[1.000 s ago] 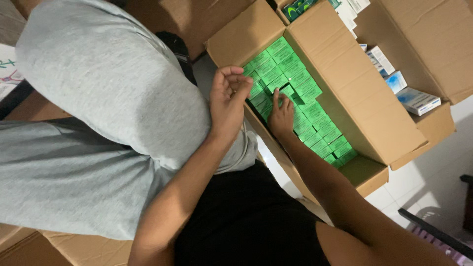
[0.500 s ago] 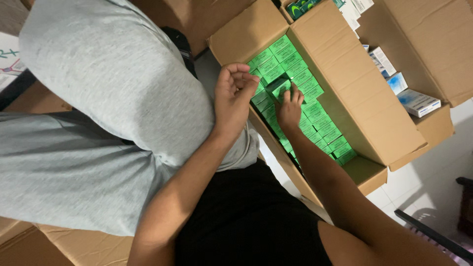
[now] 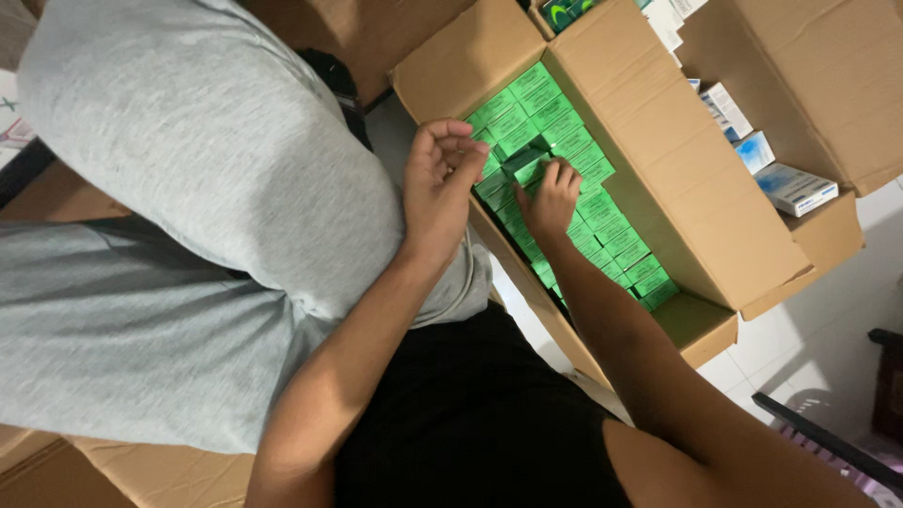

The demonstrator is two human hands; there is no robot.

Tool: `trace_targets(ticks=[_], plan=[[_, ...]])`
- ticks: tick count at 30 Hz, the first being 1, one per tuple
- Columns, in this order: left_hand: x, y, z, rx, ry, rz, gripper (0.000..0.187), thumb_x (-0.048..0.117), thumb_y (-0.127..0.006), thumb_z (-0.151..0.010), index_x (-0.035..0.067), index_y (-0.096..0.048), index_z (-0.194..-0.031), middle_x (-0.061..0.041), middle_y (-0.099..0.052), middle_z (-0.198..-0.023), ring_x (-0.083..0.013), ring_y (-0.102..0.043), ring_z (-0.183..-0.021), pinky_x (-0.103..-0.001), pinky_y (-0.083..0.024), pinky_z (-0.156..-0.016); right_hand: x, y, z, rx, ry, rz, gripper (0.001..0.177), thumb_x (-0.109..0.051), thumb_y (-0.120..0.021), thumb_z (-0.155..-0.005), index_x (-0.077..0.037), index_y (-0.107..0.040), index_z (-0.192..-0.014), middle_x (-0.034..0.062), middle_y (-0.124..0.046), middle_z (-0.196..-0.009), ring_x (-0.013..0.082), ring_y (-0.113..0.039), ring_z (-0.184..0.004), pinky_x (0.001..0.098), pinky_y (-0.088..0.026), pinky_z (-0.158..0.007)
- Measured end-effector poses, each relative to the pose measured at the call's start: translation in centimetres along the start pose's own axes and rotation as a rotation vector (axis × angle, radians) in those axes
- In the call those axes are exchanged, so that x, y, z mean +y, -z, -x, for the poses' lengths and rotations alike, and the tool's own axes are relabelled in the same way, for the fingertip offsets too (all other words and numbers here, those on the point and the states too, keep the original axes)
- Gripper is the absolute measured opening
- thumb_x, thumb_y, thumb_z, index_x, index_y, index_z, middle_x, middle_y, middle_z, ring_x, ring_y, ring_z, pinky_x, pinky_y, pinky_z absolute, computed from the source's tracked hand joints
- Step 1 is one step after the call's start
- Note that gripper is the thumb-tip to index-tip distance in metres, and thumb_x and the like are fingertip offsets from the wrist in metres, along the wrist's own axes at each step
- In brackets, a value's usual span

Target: The person sits on the floor and repeatedly picks up small green and white boxes from a cardboard box, then places them onto a wooden shelf. The person handles the boxes one or two at a time, arranging them in neat rows on the shelf.

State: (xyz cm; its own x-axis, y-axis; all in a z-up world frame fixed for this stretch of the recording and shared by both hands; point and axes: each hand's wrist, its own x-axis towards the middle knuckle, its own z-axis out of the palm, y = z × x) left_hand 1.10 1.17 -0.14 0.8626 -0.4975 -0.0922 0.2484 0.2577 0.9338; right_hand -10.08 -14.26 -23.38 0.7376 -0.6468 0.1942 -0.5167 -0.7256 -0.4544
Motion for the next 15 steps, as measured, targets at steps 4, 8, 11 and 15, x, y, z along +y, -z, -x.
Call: trace_targets(ticks=[4, 8, 11, 15], plan=[[-0.3, 0.0, 0.1, -0.005, -0.015, 0.045, 0.025, -0.002, -0.067, -0.097, 0.004, -0.056, -0.120, -0.005, -0.064, -0.103, -0.0103, -0.061, -0.092, -0.025, -0.051, -0.079, 0.5, -0.6, -0.3, 0.023, -0.007, -0.007, 0.073, -0.026, -0.093, -0.070, 0.000, -0.053, -0.126, 0.0215, -0.052, -0.129, 0.0428, -0.048, -0.117, 0.0509, -0.044, -0.099], [-0.5, 0.4, -0.1, -0.001, 0.014, 0.053, 0.026, -0.002, -0.067, -0.097, 0.004, -0.056, -0.120, -0.004, -0.063, -0.102, -0.0103, -0.061, -0.091, -0.024, -0.051, -0.079, 0.8, -1.6, -0.7, 0.045, 0.056, -0.011, 0.074, -0.022, -0.093, -0.072, 0.002, -0.050, -0.127, 0.0252, -0.050, -0.129, 0.0440, -0.047, -0.116, 0.0512, -0.043, -0.099], [-0.7, 0.5, 0.0, 0.002, 0.022, 0.068, 0.026, -0.003, -0.068, -0.097, 0.004, -0.057, -0.120, -0.004, -0.061, -0.101, -0.0109, -0.060, -0.089, -0.025, -0.051, -0.078, 0.8, -2.3, -1.0, 0.028, 0.032, -0.015, 0.077, -0.027, -0.090, -0.073, 0.003, -0.049, -0.131, 0.0272, -0.049, -0.131, 0.0436, -0.047, -0.117, 0.0512, -0.043, -0.100], [-0.6, 0.7, 0.0, 0.007, 0.028, 0.069, 0.026, -0.003, -0.066, -0.096, 0.004, -0.057, -0.120, -0.004, -0.061, -0.102, -0.0114, -0.060, -0.090, -0.025, -0.052, -0.078, 0.5, -3.0, -1.9, -0.077, -0.058, 0.048, 0.069, -0.031, -0.083, -0.081, 0.000, -0.050, -0.133, 0.0265, -0.048, -0.132, 0.0451, -0.046, -0.120, 0.0504, -0.044, -0.103]])
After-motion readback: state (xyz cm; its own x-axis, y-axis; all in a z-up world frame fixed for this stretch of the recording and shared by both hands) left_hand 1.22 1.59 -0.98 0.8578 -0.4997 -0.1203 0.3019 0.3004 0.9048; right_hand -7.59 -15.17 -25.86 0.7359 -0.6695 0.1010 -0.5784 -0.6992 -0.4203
